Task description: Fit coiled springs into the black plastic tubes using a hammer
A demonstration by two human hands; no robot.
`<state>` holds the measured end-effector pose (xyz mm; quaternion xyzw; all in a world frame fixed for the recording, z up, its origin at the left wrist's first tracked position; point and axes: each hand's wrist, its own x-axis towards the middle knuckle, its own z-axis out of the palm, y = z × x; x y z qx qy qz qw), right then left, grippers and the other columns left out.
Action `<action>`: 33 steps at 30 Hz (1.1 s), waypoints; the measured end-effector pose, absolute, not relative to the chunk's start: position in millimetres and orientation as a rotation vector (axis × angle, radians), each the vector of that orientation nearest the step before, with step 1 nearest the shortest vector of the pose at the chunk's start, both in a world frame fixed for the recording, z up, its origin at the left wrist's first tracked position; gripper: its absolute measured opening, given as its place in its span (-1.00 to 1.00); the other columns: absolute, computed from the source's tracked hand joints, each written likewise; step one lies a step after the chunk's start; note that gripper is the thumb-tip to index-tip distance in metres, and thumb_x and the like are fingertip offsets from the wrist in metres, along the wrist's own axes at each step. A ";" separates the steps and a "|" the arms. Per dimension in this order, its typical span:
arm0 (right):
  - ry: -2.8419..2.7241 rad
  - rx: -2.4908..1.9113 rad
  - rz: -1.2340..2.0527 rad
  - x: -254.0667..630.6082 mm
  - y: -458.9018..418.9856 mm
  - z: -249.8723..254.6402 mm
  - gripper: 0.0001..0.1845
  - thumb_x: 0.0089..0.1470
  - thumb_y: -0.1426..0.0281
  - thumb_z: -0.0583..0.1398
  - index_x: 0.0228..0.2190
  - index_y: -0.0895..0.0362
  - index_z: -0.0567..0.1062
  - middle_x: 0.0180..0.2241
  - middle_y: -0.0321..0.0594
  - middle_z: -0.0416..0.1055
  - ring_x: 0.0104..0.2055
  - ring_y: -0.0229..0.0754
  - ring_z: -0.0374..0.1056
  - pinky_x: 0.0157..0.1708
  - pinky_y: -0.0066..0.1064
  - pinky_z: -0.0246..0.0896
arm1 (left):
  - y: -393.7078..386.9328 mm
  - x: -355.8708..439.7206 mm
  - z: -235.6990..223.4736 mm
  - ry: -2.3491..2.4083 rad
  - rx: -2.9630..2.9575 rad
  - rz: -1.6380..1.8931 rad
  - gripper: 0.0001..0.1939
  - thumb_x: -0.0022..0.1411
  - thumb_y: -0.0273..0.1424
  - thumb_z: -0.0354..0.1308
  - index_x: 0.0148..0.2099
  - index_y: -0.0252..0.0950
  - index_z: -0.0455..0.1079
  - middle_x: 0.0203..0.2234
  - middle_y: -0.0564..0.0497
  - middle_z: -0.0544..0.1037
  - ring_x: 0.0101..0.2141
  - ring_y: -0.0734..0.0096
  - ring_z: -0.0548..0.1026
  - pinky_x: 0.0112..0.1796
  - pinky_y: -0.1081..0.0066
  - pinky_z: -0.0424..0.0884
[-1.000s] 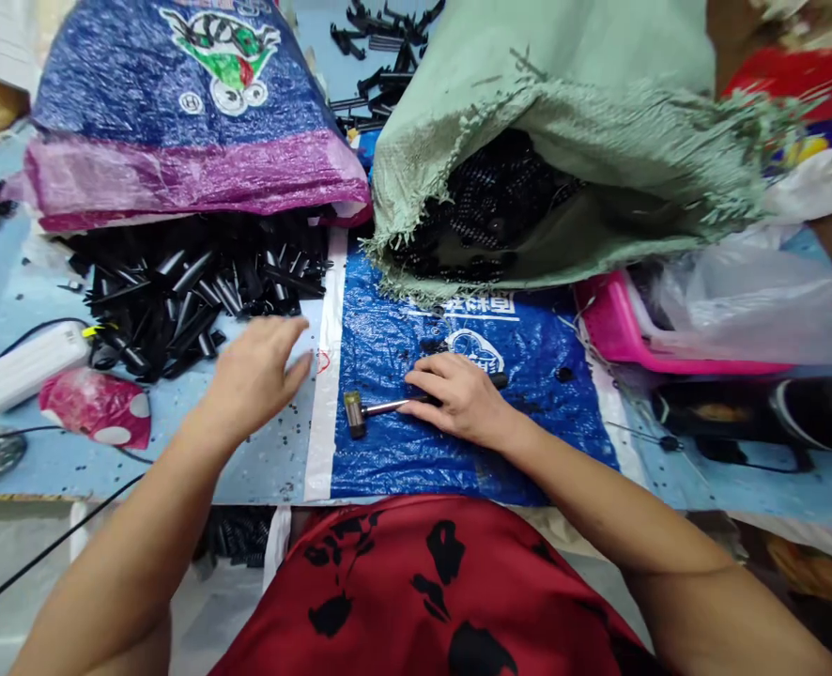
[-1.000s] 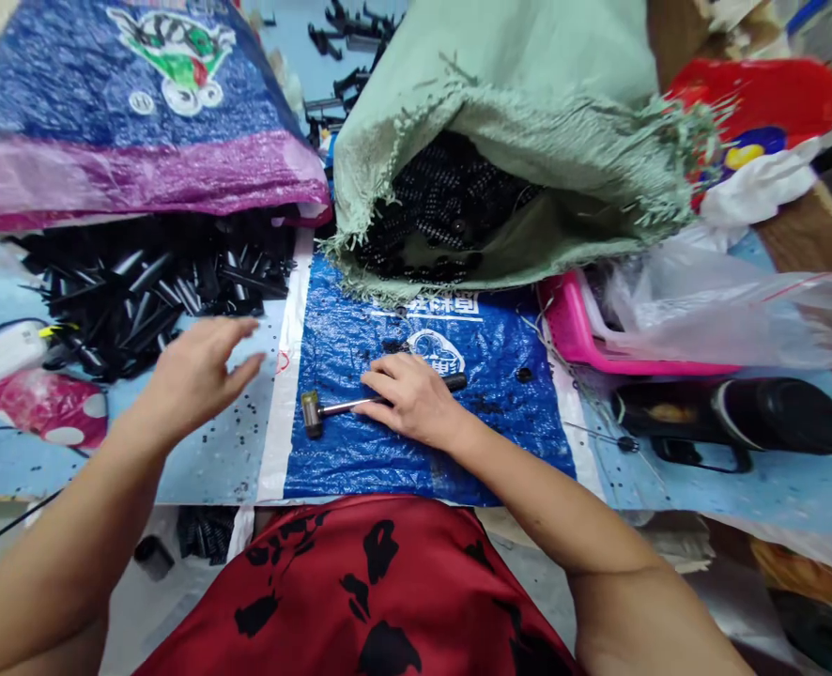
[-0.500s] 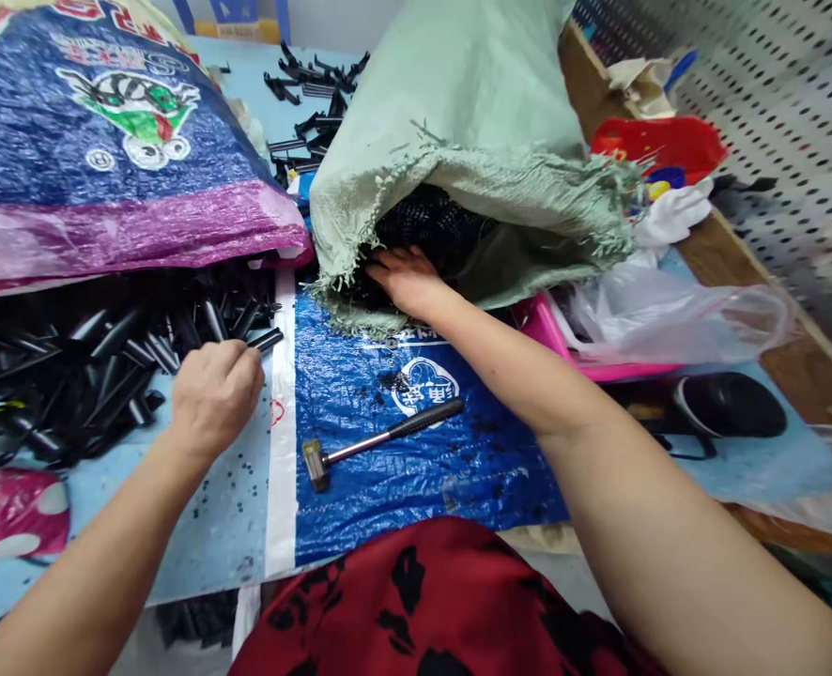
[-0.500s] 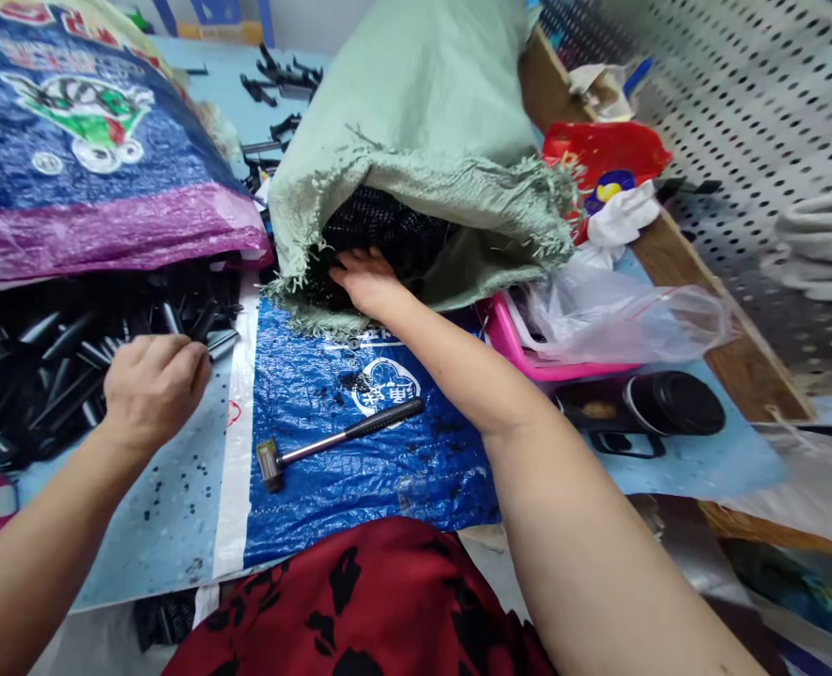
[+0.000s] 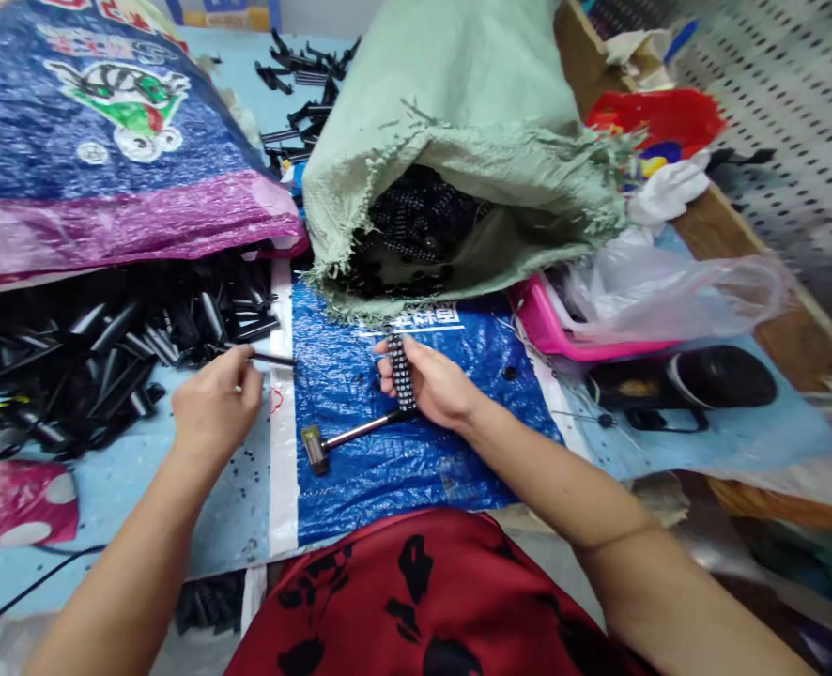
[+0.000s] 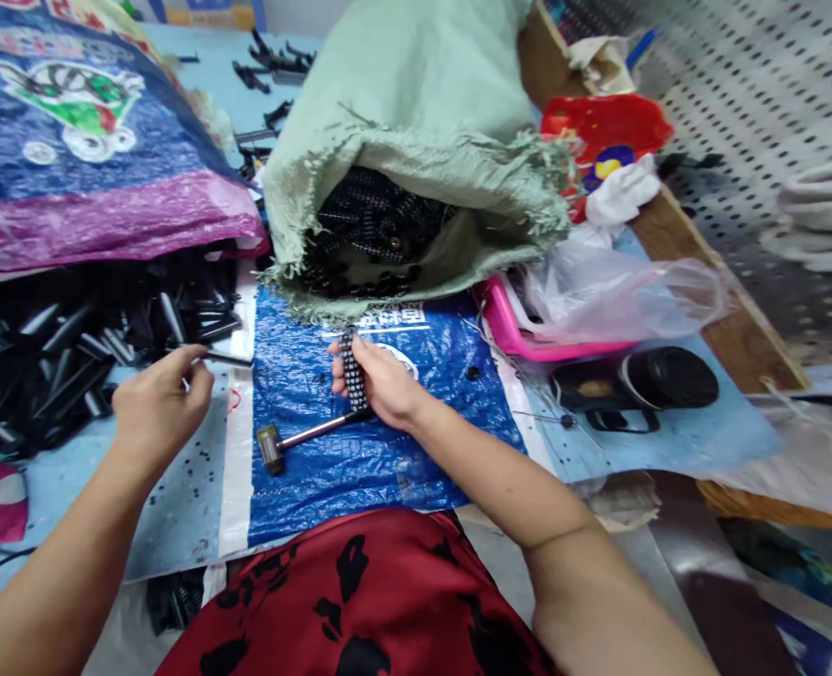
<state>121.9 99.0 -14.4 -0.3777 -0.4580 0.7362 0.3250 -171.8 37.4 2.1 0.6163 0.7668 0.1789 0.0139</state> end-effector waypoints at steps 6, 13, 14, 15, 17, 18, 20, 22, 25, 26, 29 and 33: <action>-0.917 -0.973 2.067 96.7 73.2 -15.5 -0.35 0.13 -0.23 0.26 -0.25 0.13 0.51 -0.53 -0.42 0.32 -0.61 -0.40 0.15 -0.62 -0.53 0.03 | 7.8 -123.6 -7.2 1.710 0.805 1.513 -0.72 0.20 -0.21 0.36 -0.18 -0.19 0.35 -0.46 0.12 0.57 -0.57 0.45 0.45 -0.49 0.44 0.40; -0.896 -0.857 1.958 91.9 53.6 -4.4 -0.41 0.18 -0.19 0.24 -0.18 0.10 0.55 -0.54 -0.42 0.35 -0.61 -0.39 0.19 -0.60 -0.51 0.09 | -12.4 -70.9 4.2 1.446 0.622 1.425 -0.56 0.27 -0.01 0.33 -0.04 -0.25 0.47 -0.48 0.08 0.57 -0.62 0.53 0.39 -0.56 0.49 0.34; -0.851 -0.871 1.916 88.2 51.0 -4.5 -0.43 0.17 -0.18 0.25 -0.21 0.09 0.55 -0.48 -0.37 0.41 -0.55 -0.35 0.28 -0.52 -0.48 0.22 | -13.8 -63.9 3.1 1.474 0.695 1.391 -0.58 0.27 -0.01 0.32 -0.06 -0.25 0.49 -0.47 0.07 0.58 -0.63 0.53 0.38 -0.56 0.48 0.34; -0.830 -0.887 1.879 84.1 48.6 -4.9 -0.44 0.17 -0.16 0.26 -0.23 0.09 0.56 -0.41 -0.30 0.48 -0.45 -0.30 0.38 -0.41 -0.44 0.35 | -14.4 -57.1 0.9 1.503 0.778 1.365 -0.59 0.25 -0.03 0.36 -0.08 -0.24 0.51 -0.45 0.06 0.59 -0.61 0.53 0.39 -0.55 0.48 0.34; -0.895 -0.922 1.820 77.7 44.5 -5.8 -0.47 0.23 -0.13 0.21 -0.21 0.09 0.57 -0.22 -0.18 0.57 -0.21 -0.18 0.50 -0.12 -0.30 0.48 | -14.0 -45.7 -4.8 1.554 0.940 1.344 -0.64 0.14 -0.12 0.46 -0.13 -0.23 0.56 -0.41 0.06 0.60 -0.52 0.49 0.44 -0.47 0.46 0.39; -0.987 -0.931 1.794 77.0 43.3 -6.2 -0.46 0.28 -0.13 0.15 -0.16 0.09 0.58 -0.12 -0.13 0.58 -0.08 -0.13 0.51 0.01 -0.24 0.47 | -13.6 -42.3 -7.2 1.566 0.996 1.342 -0.66 0.11 -0.15 0.49 -0.16 -0.22 0.57 -0.40 0.06 0.61 -0.47 0.45 0.47 -0.42 0.45 0.41; -1.279 -0.902 1.679 82.8 43.7 -7.0 -0.38 0.31 -0.15 0.12 0.08 0.06 0.53 0.15 -0.04 0.50 0.19 -0.03 0.44 0.20 -0.15 0.40 | -13.9 -41.1 -8.7 1.570 1.032 1.338 -0.71 0.11 -0.15 0.48 -0.24 -0.22 0.57 -0.43 0.07 0.59 -0.44 0.40 0.47 -0.39 0.41 0.43; -1.663 -0.796 1.427 96.2 48.1 -8.2 -0.08 0.17 -0.22 0.25 0.36 0.01 0.29 0.41 0.03 0.20 0.47 0.10 0.14 0.34 -0.02 0.26 | -16.6 -46.1 -5.5 1.558 0.981 1.317 -0.72 0.13 -0.13 0.46 -0.31 -0.21 0.55 -0.51 0.08 0.54 -0.50 0.41 0.42 -0.44 0.39 0.39; -2.150 -0.503 0.978 117.1 58.0 -10.8 0.29 0.02 -0.11 0.43 0.51 -0.06 -0.10 0.53 0.07 -0.14 0.58 0.19 -0.18 0.44 0.12 0.09 | -22.9 -55.6 2.1 1.502 0.913 1.272 -0.68 0.09 -0.11 0.49 -0.37 -0.21 0.52 -0.58 0.11 0.47 -0.59 0.47 0.32 -0.53 0.40 0.31; -2.237 -0.415 0.883 121.5 60.5 -11.4 0.26 0.08 -0.03 0.42 0.52 -0.06 -0.16 0.53 0.08 -0.11 0.57 0.17 -0.13 0.45 0.11 0.09 | -24.7 -57.5 3.7 1.486 0.908 1.263 -0.66 0.07 -0.09 0.50 -0.36 -0.21 0.52 -0.58 0.11 0.46 -0.59 0.48 0.30 -0.54 0.41 0.29; -2.307 -0.339 0.736 126.0 61.9 -11.7 0.15 0.22 0.10 0.36 0.52 0.02 -0.19 0.46 0.14 0.09 0.49 0.13 0.12 0.41 0.02 0.20 | -27.7 -58.2 4.7 1.469 0.879 1.261 -0.57 0.18 0.06 0.39 -0.23 -0.21 0.53 -0.61 0.13 0.42 -0.62 0.49 0.27 -0.55 0.41 0.26; -2.294 -0.427 0.635 122.7 52.4 -10.1 0.21 0.15 -0.02 0.38 0.52 0.07 -0.15 0.40 0.18 0.20 0.43 0.18 0.23 0.38 0.04 0.28 | -27.7 -52.7 3.5 1.508 0.882 1.321 -0.47 0.45 0.12 0.01 -0.26 -0.22 0.47 -0.54 0.07 0.44 -0.58 0.47 0.30 -0.51 0.40 0.28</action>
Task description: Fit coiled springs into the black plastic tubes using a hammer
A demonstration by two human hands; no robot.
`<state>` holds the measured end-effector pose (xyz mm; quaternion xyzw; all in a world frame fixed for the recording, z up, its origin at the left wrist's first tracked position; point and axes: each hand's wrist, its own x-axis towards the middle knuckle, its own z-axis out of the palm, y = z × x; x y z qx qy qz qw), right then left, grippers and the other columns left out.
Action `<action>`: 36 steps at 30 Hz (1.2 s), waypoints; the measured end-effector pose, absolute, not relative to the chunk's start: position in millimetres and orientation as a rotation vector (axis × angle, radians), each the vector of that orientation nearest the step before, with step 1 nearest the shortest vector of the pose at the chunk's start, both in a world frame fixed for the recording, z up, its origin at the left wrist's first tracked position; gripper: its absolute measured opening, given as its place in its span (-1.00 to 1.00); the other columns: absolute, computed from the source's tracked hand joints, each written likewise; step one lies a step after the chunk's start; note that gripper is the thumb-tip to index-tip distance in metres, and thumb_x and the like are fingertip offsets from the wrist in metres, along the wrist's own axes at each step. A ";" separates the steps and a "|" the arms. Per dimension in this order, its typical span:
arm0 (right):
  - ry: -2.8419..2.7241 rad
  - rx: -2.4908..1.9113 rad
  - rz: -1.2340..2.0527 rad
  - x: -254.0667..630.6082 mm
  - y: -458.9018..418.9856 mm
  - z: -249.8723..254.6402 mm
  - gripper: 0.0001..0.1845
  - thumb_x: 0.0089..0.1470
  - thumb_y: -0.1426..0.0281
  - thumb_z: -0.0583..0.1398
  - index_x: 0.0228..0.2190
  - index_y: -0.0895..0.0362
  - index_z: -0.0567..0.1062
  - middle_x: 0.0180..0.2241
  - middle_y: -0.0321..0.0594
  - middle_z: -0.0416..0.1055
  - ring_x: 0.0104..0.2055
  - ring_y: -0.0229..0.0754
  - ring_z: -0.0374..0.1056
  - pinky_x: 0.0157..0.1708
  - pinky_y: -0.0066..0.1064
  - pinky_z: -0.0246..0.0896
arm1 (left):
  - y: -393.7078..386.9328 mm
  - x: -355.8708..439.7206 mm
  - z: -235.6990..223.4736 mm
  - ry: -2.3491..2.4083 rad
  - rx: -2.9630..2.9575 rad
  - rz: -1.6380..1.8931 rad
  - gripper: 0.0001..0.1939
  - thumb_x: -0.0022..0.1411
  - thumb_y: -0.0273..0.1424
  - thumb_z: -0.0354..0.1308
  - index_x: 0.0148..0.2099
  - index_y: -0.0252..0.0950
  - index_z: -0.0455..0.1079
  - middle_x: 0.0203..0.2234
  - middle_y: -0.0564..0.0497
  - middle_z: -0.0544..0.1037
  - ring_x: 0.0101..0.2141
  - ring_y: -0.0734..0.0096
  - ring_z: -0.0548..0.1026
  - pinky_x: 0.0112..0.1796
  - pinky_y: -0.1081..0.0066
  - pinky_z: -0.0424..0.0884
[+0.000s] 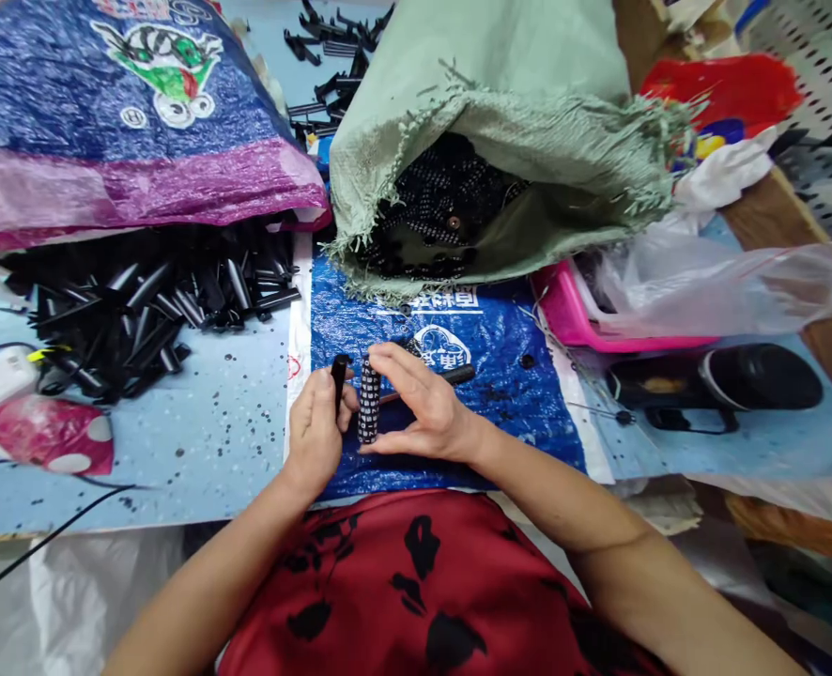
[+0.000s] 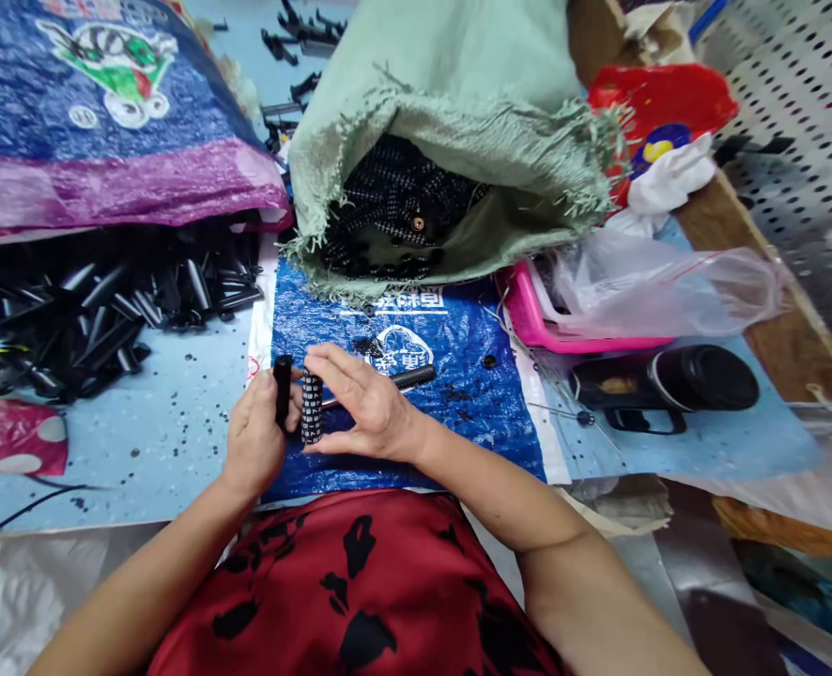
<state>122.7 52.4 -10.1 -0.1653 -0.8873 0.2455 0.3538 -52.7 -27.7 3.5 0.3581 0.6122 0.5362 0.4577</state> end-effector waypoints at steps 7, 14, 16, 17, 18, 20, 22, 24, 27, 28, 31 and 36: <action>-2.305 -0.457 0.500 122.4 43.3 -11.6 0.12 0.22 0.07 0.35 0.51 0.11 -0.11 0.37 0.19 0.25 0.42 0.18 0.25 0.36 0.03 0.34 | -26.6 -46.9 -3.3 1.336 0.716 1.385 -0.64 0.33 -0.01 0.29 -0.06 -0.18 0.59 -0.21 -0.01 0.65 -0.23 0.34 0.55 -0.13 0.34 0.50; -2.380 -0.559 0.441 121.5 38.9 -15.5 0.14 0.22 -0.05 0.31 0.51 0.14 -0.10 0.35 0.20 0.27 0.42 0.21 0.24 0.35 0.07 0.32 | -22.0 -58.1 -12.1 1.294 0.623 1.295 -0.56 0.08 -0.04 0.49 -0.12 -0.23 0.62 -0.34 -0.03 0.67 -0.35 0.33 0.59 -0.24 0.33 0.53; -2.364 -0.581 0.445 125.2 40.3 -21.6 0.20 0.14 -0.15 0.32 0.49 0.18 -0.03 0.34 0.23 0.29 0.41 0.25 0.24 0.34 0.12 0.30 | -20.9 -67.4 -13.4 1.361 0.712 1.311 -0.58 0.08 -0.05 0.48 -0.16 -0.24 0.61 -0.35 -0.03 0.66 -0.38 0.35 0.57 -0.28 0.34 0.52; -2.383 -0.612 0.437 129.0 41.2 -25.4 0.13 0.15 -0.14 0.31 0.46 0.19 0.07 0.31 0.22 0.33 0.39 0.26 0.25 0.32 0.14 0.31 | -20.7 -74.5 -14.1 1.432 0.803 1.325 -0.60 0.10 -0.06 0.46 -0.16 -0.24 0.61 -0.34 -0.03 0.66 -0.38 0.36 0.56 -0.28 0.35 0.51; -2.421 -0.648 0.420 133.9 41.9 -29.2 -0.04 0.21 -0.08 0.30 0.40 0.18 0.21 0.25 0.18 0.40 0.34 0.25 0.31 0.27 0.13 0.34 | -20.6 -83.1 -14.7 1.525 0.923 1.320 -0.63 0.13 -0.09 0.44 -0.15 -0.24 0.61 -0.32 -0.03 0.67 -0.37 0.36 0.55 -0.27 0.36 0.49; -2.540 -0.714 0.378 145.5 42.0 -34.9 -0.53 0.36 0.15 0.23 0.16 0.16 0.49 0.02 0.06 0.56 0.11 0.13 0.48 0.07 0.01 0.46 | -20.3 -103.9 -16.2 1.717 1.201 1.195 -0.69 0.19 -0.14 0.38 -0.12 -0.23 0.62 -0.31 -0.03 0.67 -0.34 0.33 0.55 -0.24 0.34 0.47; -2.623 -0.747 0.349 155.7 40.2 -36.0 -0.76 0.41 0.32 0.15 -0.06 0.15 0.58 -0.20 -0.05 0.59 -0.15 -0.02 0.51 -0.14 -0.16 0.47 | -18.8 -125.0 -18.3 1.834 1.418 0.969 -0.73 0.21 -0.18 0.35 -0.13 -0.22 0.64 -0.32 -0.03 0.67 -0.32 0.29 0.55 -0.23 0.32 0.44; -2.580 -0.764 0.358 160.5 38.1 -32.5 -0.77 0.43 0.37 0.11 -0.11 0.16 0.56 -0.26 -0.08 0.56 -0.24 -0.08 0.47 -0.23 -0.23 0.43 | -15.8 -141.0 -20.7 1.834 1.508 0.766 -0.74 0.18 -0.18 0.37 -0.17 -0.22 0.65 -0.34 -0.04 0.66 -0.34 0.27 0.55 -0.28 0.32 0.41; -2.374 -0.801 0.400 155.7 38.6 -25.4 -0.75 0.44 0.39 0.06 -0.04 0.14 0.52 -0.27 -0.10 0.55 -0.25 -0.11 0.45 -0.22 -0.28 0.41 | -10.6 -149.9 -23.6 1.764 1.471 0.606 -0.71 0.11 -0.13 0.42 -0.23 -0.23 0.62 -0.48 0.01 0.58 -0.47 0.33 0.48 -0.44 0.37 0.31; -2.334 -0.817 0.412 152.2 40.0 -24.1 -0.73 0.44 0.38 0.04 -0.03 0.13 0.52 -0.29 -0.11 0.54 -0.27 -0.12 0.44 -0.24 -0.29 0.40 | -9.4 -149.5 -24.1 1.750 1.446 0.583 -0.69 0.10 -0.11 0.43 -0.25 -0.23 0.60 -0.54 0.04 0.53 -0.52 0.36 0.43 -0.48 0.38 0.27; -2.423 -0.869 0.390 141.9 44.8 -23.7 -0.69 0.46 0.34 0.03 -0.10 0.13 0.55 -0.37 -0.15 0.51 -0.37 -0.14 0.40 -0.32 -0.32 0.33 | -6.9 -145.3 -23.6 1.753 1.396 0.585 -0.69 0.11 -0.12 0.43 -0.30 -0.23 0.54 -0.62 0.10 0.43 -0.59 0.42 0.34 -0.52 0.39 0.19; -2.375 -0.672 0.400 133.3 40.6 -19.3 -0.73 0.44 0.39 0.04 -0.02 0.16 0.51 -0.34 -0.15 0.53 -0.35 -0.16 0.43 -0.31 -0.33 0.33 | 0.4 -149.5 -22.2 1.746 1.386 0.516 -0.68 0.03 -0.17 0.45 -0.39 -0.23 0.41 -0.59 0.11 0.42 -0.55 0.43 0.33 -0.50 0.39 0.16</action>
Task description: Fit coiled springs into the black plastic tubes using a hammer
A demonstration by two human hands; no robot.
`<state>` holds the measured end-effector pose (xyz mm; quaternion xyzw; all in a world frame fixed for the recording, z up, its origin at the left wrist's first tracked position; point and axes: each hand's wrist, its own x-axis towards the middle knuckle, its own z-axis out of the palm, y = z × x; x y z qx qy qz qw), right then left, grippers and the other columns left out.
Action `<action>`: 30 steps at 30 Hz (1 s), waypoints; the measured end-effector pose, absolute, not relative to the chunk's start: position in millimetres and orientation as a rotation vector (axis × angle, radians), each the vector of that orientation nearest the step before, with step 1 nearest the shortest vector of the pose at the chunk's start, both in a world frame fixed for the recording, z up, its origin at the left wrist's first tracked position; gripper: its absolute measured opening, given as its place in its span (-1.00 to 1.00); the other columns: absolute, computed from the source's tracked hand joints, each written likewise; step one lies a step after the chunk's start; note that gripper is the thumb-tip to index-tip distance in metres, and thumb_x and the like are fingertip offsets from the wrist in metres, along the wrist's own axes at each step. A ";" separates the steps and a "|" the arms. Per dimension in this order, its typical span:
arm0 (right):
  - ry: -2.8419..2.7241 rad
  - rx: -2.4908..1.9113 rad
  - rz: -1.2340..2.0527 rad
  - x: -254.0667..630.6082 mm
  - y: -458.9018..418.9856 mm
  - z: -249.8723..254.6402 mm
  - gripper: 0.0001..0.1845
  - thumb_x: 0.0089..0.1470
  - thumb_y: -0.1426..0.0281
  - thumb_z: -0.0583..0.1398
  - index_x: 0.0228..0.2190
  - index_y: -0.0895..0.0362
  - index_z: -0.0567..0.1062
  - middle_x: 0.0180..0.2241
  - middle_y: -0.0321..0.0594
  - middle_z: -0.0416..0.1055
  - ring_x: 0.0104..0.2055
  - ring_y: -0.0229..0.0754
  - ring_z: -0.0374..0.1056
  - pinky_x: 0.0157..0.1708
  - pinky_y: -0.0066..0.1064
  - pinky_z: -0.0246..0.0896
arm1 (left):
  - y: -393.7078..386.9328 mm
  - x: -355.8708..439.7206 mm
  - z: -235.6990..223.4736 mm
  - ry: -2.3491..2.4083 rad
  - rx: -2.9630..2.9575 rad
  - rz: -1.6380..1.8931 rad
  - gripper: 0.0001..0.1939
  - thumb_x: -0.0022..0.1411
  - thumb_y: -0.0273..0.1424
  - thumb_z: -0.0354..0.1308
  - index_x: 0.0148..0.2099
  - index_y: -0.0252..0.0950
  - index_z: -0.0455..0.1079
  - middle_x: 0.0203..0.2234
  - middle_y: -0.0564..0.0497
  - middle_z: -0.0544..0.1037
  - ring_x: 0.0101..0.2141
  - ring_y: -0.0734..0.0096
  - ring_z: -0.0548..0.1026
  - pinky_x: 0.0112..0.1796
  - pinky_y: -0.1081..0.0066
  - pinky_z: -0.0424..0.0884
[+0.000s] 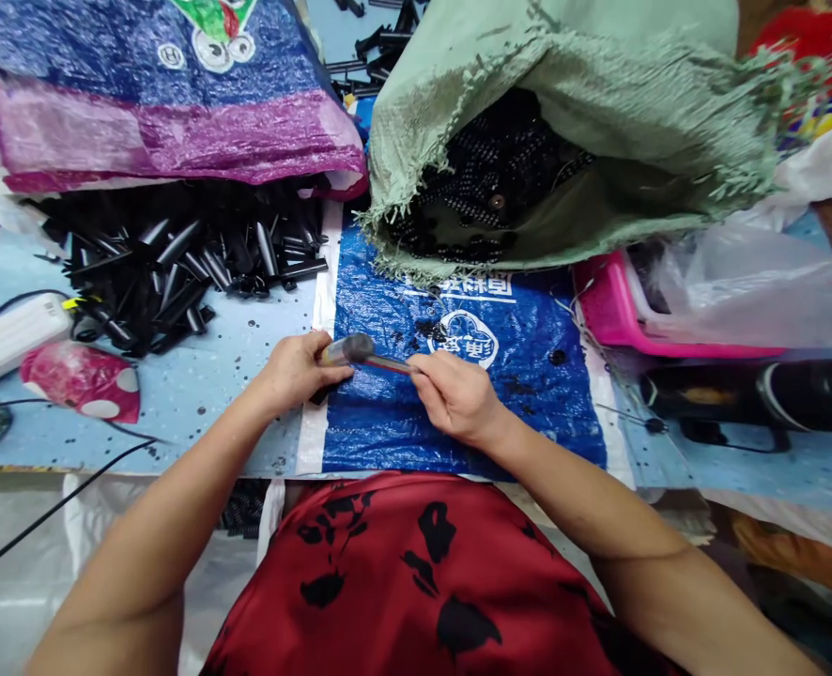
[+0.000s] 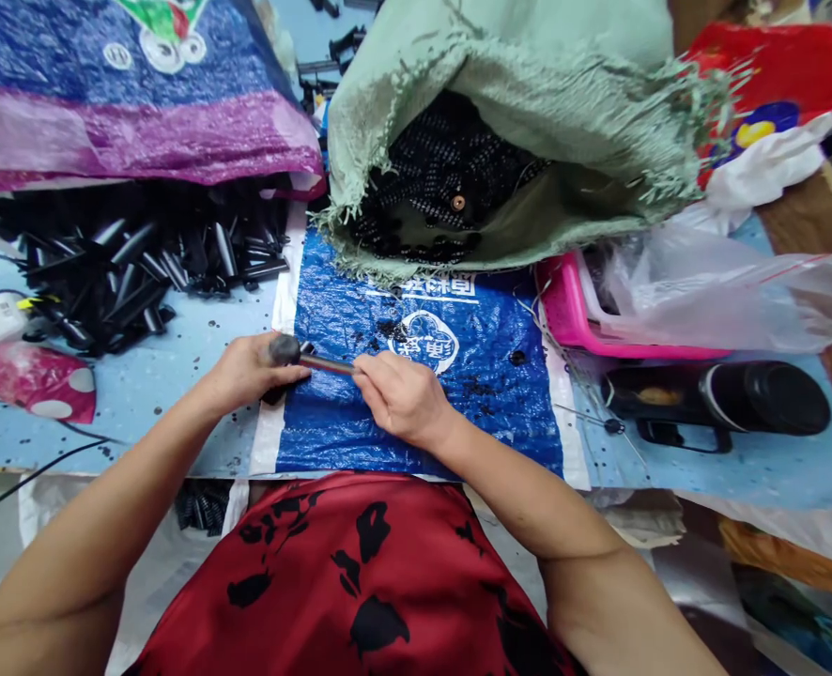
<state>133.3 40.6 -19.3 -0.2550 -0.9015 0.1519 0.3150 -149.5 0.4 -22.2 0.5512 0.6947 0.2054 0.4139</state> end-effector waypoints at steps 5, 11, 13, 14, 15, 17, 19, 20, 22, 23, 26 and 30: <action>-2.490 -0.410 0.354 121.7 27.2 -17.6 -0.75 0.45 0.36 0.07 -0.09 0.18 0.52 -0.42 -0.21 0.47 -0.42 -0.20 0.38 -0.41 -0.35 0.27 | 15.9 -147.0 -23.6 1.695 1.360 0.402 -0.60 0.00 -0.15 0.46 -0.41 -0.23 0.32 -0.59 0.14 0.36 -0.53 0.47 0.27 -0.48 0.40 0.12; -2.431 -0.496 0.396 143.3 36.1 -25.8 -0.78 0.42 0.40 0.12 -0.05 0.20 0.53 -0.38 -0.19 0.52 -0.41 -0.21 0.40 -0.39 -0.38 0.30 | -9.0 -171.4 12.6 1.775 1.501 0.259 -0.74 0.07 -0.27 0.36 -0.41 -0.23 0.32 -0.60 0.14 0.33 -0.54 0.47 0.23 -0.48 0.39 0.08; -2.389 -0.583 0.371 157.9 44.6 -30.0 -0.79 0.39 0.41 0.18 -0.01 0.17 0.54 -0.29 -0.14 0.59 -0.32 -0.18 0.47 -0.29 -0.36 0.38 | -36.5 -201.9 32.3 1.492 1.466 0.044 -0.71 0.06 -0.24 0.39 -0.44 -0.23 0.34 -0.61 0.14 0.33 -0.55 0.47 0.24 -0.50 0.41 0.10; -2.398 -0.628 0.349 163.4 48.4 -32.4 -0.81 0.37 0.40 0.21 -0.03 0.15 0.56 -0.26 -0.13 0.61 -0.28 -0.17 0.49 -0.25 -0.34 0.40 | -49.9 -217.1 40.4 1.373 1.404 -0.059 -0.72 0.06 -0.21 0.41 -0.42 -0.23 0.40 -0.60 0.14 0.35 -0.55 0.46 0.26 -0.50 0.42 0.12; -2.428 -0.669 0.329 166.9 51.5 -34.7 -0.83 0.36 0.39 0.23 -0.06 0.14 0.58 -0.25 -0.13 0.61 -0.27 -0.15 0.50 -0.22 -0.32 0.41 | -61.0 -229.9 46.0 1.320 1.353 -0.124 -0.73 0.07 -0.17 0.42 -0.36 -0.23 0.48 -0.59 0.13 0.37 -0.55 0.44 0.28 -0.50 0.42 0.14; -2.516 -0.708 0.318 166.6 56.6 -38.1 -0.84 0.36 0.34 0.24 -0.13 0.13 0.61 -0.27 -0.14 0.60 -0.27 -0.14 0.49 -0.22 -0.28 0.40 | -71.6 -243.2 48.0 1.309 1.377 -0.129 -0.67 0.07 -0.09 0.43 -0.21 -0.20 0.59 -0.52 0.08 0.48 -0.49 0.36 0.40 -0.46 0.41 0.24; -2.577 -0.690 0.354 158.8 63.3 -38.2 -0.75 0.36 0.22 0.25 -0.13 0.13 0.63 -0.24 -0.11 0.60 -0.23 -0.10 0.49 -0.19 -0.24 0.41 | -62.3 -237.9 38.9 1.452 1.527 0.035 -0.58 0.14 -0.02 0.37 -0.06 -0.16 0.62 -0.39 0.00 0.58 -0.40 0.25 0.50 -0.37 0.37 0.35; -2.577 -0.674 0.378 153.8 69.3 -37.1 -0.69 0.35 0.15 0.25 -0.12 0.14 0.63 -0.22 -0.09 0.60 -0.21 -0.08 0.49 -0.16 -0.23 0.41 | -50.3 -229.8 31.9 1.577 1.637 0.161 -0.55 0.19 0.00 0.32 0.00 -0.16 0.60 -0.33 -0.05 0.61 -0.35 0.19 0.53 -0.32 0.33 0.40; -2.517 -0.689 0.394 145.8 89.9 -32.4 -0.59 0.35 0.06 0.22 -0.10 0.15 0.63 -0.19 -0.07 0.62 -0.18 -0.07 0.50 -0.11 -0.23 0.41 | -15.9 -209.1 17.9 1.895 1.870 0.401 -0.52 0.29 -0.03 0.20 0.09 -0.22 0.55 -0.22 -0.17 0.64 -0.26 0.05 0.55 -0.21 0.22 0.42; -2.470 -0.741 0.383 143.5 105.1 -28.9 -0.58 0.39 0.07 0.18 -0.09 0.15 0.63 -0.19 -0.07 0.63 -0.18 -0.08 0.51 -0.09 -0.24 0.41 | 3.9 -199.4 11.9 2.051 1.974 0.466 -0.52 0.32 -0.08 0.15 0.12 -0.27 0.52 -0.18 -0.23 0.63 -0.21 -0.03 0.55 -0.17 0.15 0.41; -2.338 -1.114 0.268 143.0 164.9 -14.2 -0.59 0.47 0.23 0.03 -0.05 0.17 0.61 -0.12 -0.04 0.64 -0.10 -0.09 0.53 -0.01 -0.28 0.36 | 58.7 -183.2 -1.9 2.319 2.191 0.339 -0.60 0.37 -0.22 0.05 0.08 -0.35 0.51 -0.18 -0.35 0.61 -0.10 -0.20 0.49 -0.13 0.04 0.34; -2.463 -1.631 0.031 134.8 244.2 4.3 -0.59 0.43 0.37 -0.01 0.09 0.16 0.54 -0.02 0.03 0.61 -0.02 0.01 0.53 -0.05 -0.27 0.32 | 93.4 -191.2 -17.7 2.318 2.317 0.067 -0.75 0.36 -0.33 0.02 -0.28 -0.26 0.50 -0.31 -0.28 0.59 -0.15 -0.18 0.47 -0.21 0.07 0.25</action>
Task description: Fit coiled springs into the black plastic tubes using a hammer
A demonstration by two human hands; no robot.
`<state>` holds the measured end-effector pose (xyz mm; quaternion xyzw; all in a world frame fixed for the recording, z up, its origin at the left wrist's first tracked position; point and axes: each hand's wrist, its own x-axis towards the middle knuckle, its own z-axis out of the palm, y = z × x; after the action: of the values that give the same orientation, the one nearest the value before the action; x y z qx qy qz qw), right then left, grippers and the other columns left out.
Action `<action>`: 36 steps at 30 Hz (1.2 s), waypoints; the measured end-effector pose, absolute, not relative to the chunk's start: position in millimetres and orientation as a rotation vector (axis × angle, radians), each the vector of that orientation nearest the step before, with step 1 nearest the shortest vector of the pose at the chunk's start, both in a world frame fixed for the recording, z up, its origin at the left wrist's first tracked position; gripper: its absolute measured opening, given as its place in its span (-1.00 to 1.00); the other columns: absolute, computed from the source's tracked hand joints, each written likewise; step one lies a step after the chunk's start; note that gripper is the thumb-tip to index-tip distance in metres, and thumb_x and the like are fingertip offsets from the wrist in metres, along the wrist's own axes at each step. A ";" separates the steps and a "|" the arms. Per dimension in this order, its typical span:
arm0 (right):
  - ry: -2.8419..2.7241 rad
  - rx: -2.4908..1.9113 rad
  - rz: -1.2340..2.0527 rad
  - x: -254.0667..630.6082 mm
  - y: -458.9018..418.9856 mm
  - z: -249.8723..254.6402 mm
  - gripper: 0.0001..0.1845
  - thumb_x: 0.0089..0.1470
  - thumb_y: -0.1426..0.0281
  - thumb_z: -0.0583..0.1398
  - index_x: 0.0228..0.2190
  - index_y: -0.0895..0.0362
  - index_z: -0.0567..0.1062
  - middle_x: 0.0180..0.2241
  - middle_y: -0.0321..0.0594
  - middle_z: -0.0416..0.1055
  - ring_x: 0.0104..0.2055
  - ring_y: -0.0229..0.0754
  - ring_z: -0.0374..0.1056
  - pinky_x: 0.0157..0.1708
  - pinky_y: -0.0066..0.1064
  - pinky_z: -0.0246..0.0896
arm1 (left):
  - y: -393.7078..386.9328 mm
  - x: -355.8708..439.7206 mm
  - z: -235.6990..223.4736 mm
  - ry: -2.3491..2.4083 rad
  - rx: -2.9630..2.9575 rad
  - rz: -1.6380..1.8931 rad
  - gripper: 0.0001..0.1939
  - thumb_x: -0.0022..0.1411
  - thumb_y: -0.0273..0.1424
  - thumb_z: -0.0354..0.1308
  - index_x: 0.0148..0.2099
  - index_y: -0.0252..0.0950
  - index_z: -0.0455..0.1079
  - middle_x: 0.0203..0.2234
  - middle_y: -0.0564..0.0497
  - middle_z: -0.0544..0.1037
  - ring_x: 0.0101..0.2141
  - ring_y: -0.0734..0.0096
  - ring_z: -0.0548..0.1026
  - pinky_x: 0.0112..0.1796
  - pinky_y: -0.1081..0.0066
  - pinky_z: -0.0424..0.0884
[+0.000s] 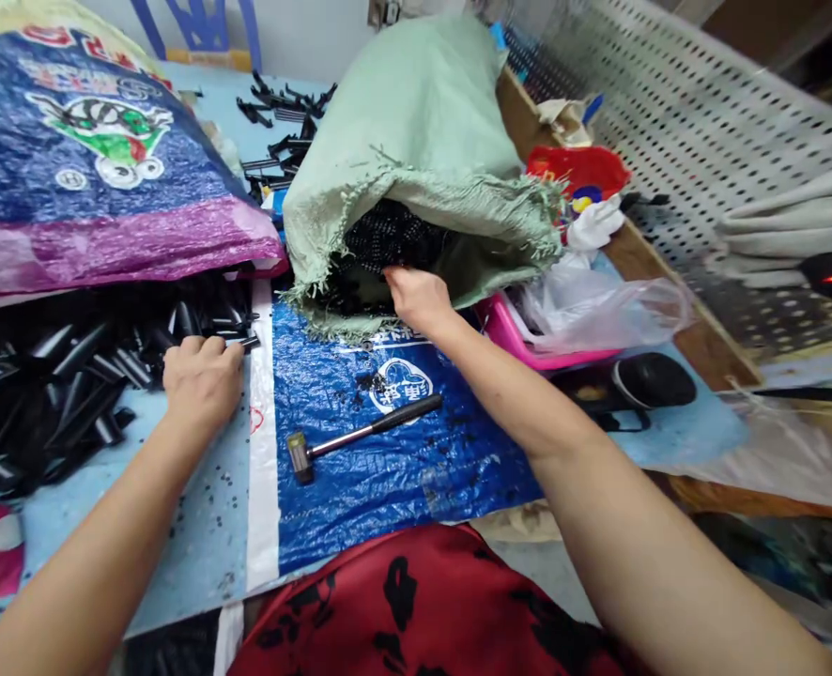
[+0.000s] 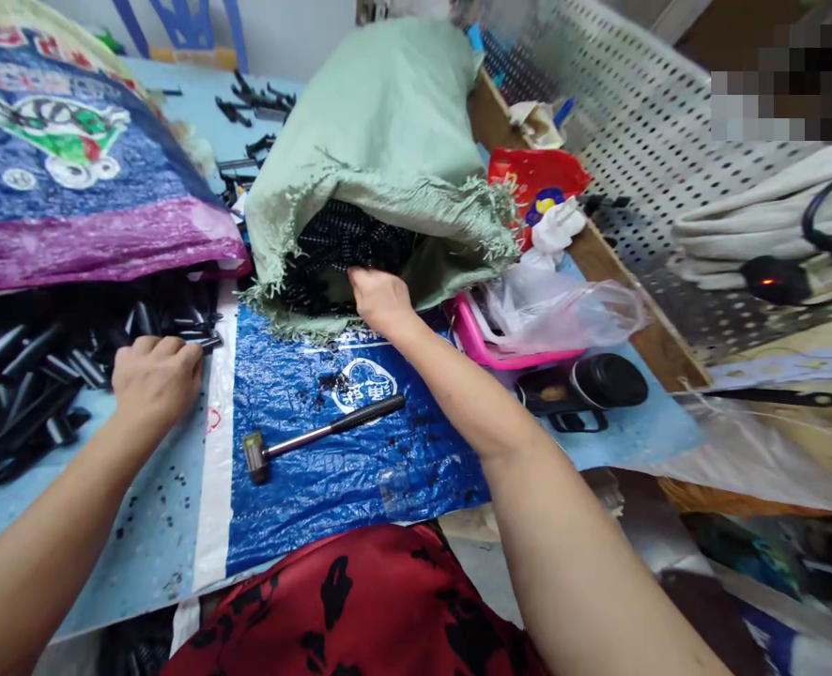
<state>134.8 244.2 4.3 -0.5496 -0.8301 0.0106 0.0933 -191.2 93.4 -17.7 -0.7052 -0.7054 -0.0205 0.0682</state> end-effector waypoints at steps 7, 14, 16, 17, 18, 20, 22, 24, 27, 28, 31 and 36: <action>-2.666 -1.872 0.097 94.6 303.0 0.3 -0.59 0.40 0.45 -0.01 0.08 0.25 0.55 -0.04 0.19 0.61 0.00 0.12 0.55 -0.06 -0.18 0.36 | 78.2 -196.8 -20.7 -1.899 -2.178 -0.719 -0.85 0.25 -0.37 0.17 -0.39 -0.20 0.34 -0.19 -0.24 0.63 -0.15 -0.01 0.54 -0.15 0.11 0.34; -2.503 -1.451 0.257 122.8 269.8 -2.9 -0.61 0.38 0.28 0.12 0.08 0.24 0.51 0.11 0.12 0.51 0.23 0.12 0.36 0.26 -0.09 0.20 | 42.8 -152.7 -12.7 -2.452 -1.597 -1.896 -0.74 0.22 -0.23 0.35 -0.23 -0.19 0.33 -0.52 0.11 0.41 -0.55 0.41 0.36 -0.50 0.40 0.27; -2.198 -1.313 0.617 131.7 236.4 -3.2 -0.60 0.37 0.21 0.12 0.05 0.23 0.48 -0.01 0.06 0.54 0.06 0.03 0.46 0.14 -0.13 0.32 | 31.8 -140.2 -9.4 -2.573 -1.329 -2.386 -0.63 0.21 -0.18 0.39 -0.08 -0.19 0.34 -0.54 0.16 0.43 -0.60 0.50 0.31 -0.57 0.48 0.23; -2.029 -1.256 0.864 134.0 216.2 -4.4 -0.58 0.38 0.14 0.10 0.02 0.20 0.47 -0.10 -0.01 0.55 -0.07 -0.04 0.49 0.02 -0.18 0.40 | 26.5 -134.6 -7.2 -2.598 -1.231 -2.583 -0.59 0.20 -0.16 0.41 -0.05 -0.20 0.36 -0.53 0.16 0.45 -0.60 0.53 0.32 -0.56 0.51 0.25; -1.842 -1.213 1.169 134.4 194.9 -6.3 -0.53 0.37 0.04 0.08 -0.02 0.17 0.46 -0.20 -0.09 0.53 -0.22 -0.09 0.49 -0.15 -0.23 0.44 | 21.6 -129.2 -4.8 -2.624 -1.160 -2.722 -0.58 0.19 -0.15 0.43 -0.05 -0.22 0.39 -0.53 0.15 0.47 -0.59 0.54 0.34 -0.54 0.53 0.28; -1.452 -1.114 1.711 129.7 153.6 -10.9 -0.45 0.33 -0.11 0.06 -0.09 0.12 0.44 -0.28 -0.17 0.49 -0.35 -0.17 0.44 -0.32 -0.29 0.43 | 13.6 -118.5 -0.3 -2.684 -1.076 -2.869 -0.58 0.14 -0.12 0.46 -0.13 -0.25 0.43 -0.52 0.13 0.51 -0.58 0.55 0.39 -0.52 0.54 0.33; -1.137 -1.055 1.998 119.2 120.4 -14.2 -0.40 0.28 -0.19 0.09 -0.16 0.10 0.45 -0.37 -0.26 0.43 -0.46 -0.25 0.34 -0.47 -0.39 0.34 | 8.5 -107.6 2.4 -2.728 -1.101 -2.919 -0.56 0.11 -0.09 0.48 -0.16 -0.26 0.43 -0.51 0.11 0.55 -0.60 0.53 0.43 -0.53 0.52 0.37; -0.962 -1.035 2.086 107.3 98.5 -14.1 -0.40 0.23 -0.21 0.16 -0.21 0.09 0.46 -0.45 -0.36 0.35 -0.55 -0.33 0.21 -0.59 -0.47 0.17 | 4.9 -97.0 2.8 -2.736 -1.202 -2.930 -0.54 0.14 -0.06 0.46 -0.12 -0.25 0.43 -0.52 0.11 0.56 -0.63 0.53 0.41 -0.56 0.51 0.37; -0.908 -0.992 2.064 95.0 81.0 -8.1 -0.42 0.18 -0.20 0.24 -0.20 0.08 0.47 -0.55 -0.47 0.24 -0.63 -0.39 0.06 -0.67 -0.53 -0.03 | -2.0 -83.2 1.0 -2.741 -1.343 -2.889 -0.58 0.20 -0.05 0.41 -0.13 -0.24 0.42 -0.52 0.13 0.54 -0.64 0.55 0.37 -0.57 0.51 0.37; -0.910 -0.968 2.056 92.4 77.2 -5.5 -0.42 0.18 -0.20 0.24 -0.17 0.07 0.47 -0.57 -0.49 0.21 -0.64 -0.39 0.04 -0.68 -0.53 -0.06 | -4.9 -79.1 0.3 -2.751 -1.377 -2.863 -0.61 0.22 -0.06 0.40 -0.16 -0.24 0.41 -0.52 0.13 0.54 -0.64 0.57 0.35 -0.56 0.51 0.36; -0.873 -0.911 2.029 84.6 67.6 0.3 -0.41 0.18 -0.21 0.23 -0.12 0.04 0.49 -0.58 -0.50 0.21 -0.64 -0.38 0.04 -0.67 -0.53 -0.02 | -11.9 -65.8 -1.3 -2.744 -1.444 -2.783 -0.64 0.27 -0.07 0.36 -0.25 -0.26 0.42 -0.51 0.11 0.52 -0.62 0.59 0.34 -0.56 0.53 0.31; -0.839 -0.894 1.894 66.3 52.4 -1.4 -0.41 0.19 -0.21 0.21 -0.18 0.07 0.54 -0.25 -0.22 0.52 -0.26 -0.22 0.46 -0.16 -0.34 0.48 | -8.7 -44.7 -4.0 -2.609 -1.550 -2.584 -0.67 0.05 -0.22 0.52 -0.21 -0.24 0.54 -0.38 0.06 0.61 -0.43 0.46 0.49 -0.35 0.45 0.45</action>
<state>66.3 52.4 -1.4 -0.3579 -0.3361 0.7585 0.4286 -44.7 -8.7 -4.0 -0.3548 -0.5972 -0.5913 -0.4097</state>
